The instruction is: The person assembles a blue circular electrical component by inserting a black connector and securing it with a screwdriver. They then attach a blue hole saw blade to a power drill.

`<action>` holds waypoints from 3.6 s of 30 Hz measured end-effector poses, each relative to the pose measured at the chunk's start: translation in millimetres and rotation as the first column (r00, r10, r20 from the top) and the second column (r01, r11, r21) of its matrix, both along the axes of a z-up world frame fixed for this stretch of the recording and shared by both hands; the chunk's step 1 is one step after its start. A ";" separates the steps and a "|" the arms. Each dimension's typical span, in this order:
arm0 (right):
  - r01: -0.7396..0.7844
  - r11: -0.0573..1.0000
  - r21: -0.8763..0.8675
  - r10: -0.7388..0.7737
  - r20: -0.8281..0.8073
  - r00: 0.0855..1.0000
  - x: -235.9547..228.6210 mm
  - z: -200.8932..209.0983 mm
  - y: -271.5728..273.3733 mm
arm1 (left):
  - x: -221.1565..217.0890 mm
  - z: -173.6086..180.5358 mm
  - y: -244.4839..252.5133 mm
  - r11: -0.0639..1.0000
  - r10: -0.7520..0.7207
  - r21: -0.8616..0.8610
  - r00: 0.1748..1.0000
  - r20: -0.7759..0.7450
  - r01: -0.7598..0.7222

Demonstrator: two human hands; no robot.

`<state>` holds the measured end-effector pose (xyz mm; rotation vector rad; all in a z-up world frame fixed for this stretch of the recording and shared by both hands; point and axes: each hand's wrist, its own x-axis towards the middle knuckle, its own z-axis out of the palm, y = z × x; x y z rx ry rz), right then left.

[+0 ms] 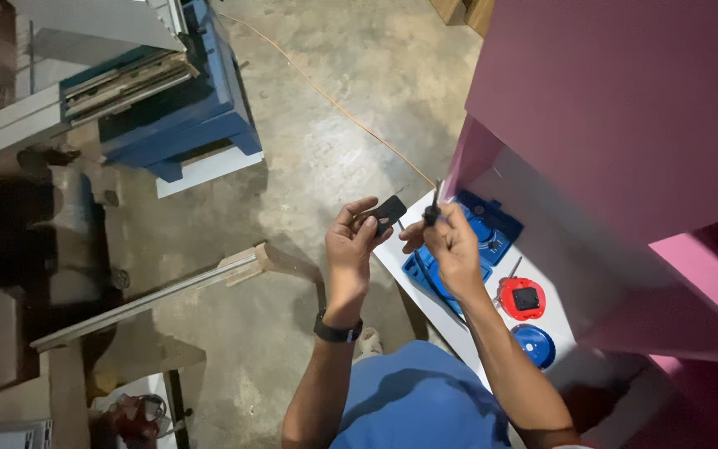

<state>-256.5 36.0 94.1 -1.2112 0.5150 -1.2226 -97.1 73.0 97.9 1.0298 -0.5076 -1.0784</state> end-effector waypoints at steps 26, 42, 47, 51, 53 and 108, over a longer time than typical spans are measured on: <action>0.257 0.859 -0.443 -0.385 -0.227 0.894 23.4 19.6 -20.6 | -18.6 -20.3 1.2 0.990 -0.100 -0.103 0.995 0.007 0.100; 0.342 0.885 -0.316 -0.425 -0.245 0.872 34.6 17.1 -10.4 | -39.2 6.4 6.0 0.986 0.145 -0.094 0.987 0.069 -0.138; 0.392 0.896 -0.211 -0.432 -0.202 0.879 31.4 4.2 -12.3 | -44.2 5.8 7.6 0.989 0.132 -0.081 0.989 0.066 -0.127; 0.437 0.891 -0.125 -0.453 -0.163 0.876 32.5 -8.8 -11.1 | -47.6 -2.6 6.9 0.988 0.139 -0.083 0.985 0.100 -0.131; 0.436 0.885 -0.164 -0.457 -0.130 0.880 32.8 2.0 -9.8 | -45.8 32.4 14.7 0.989 0.144 -0.070 0.972 0.186 -0.133; 0.395 0.903 -0.169 -0.406 -0.038 0.913 14.7 24.1 20.6 | 0.5 -13.1 -2.1 0.838 -0.509 -0.377 0.812 -0.284 0.394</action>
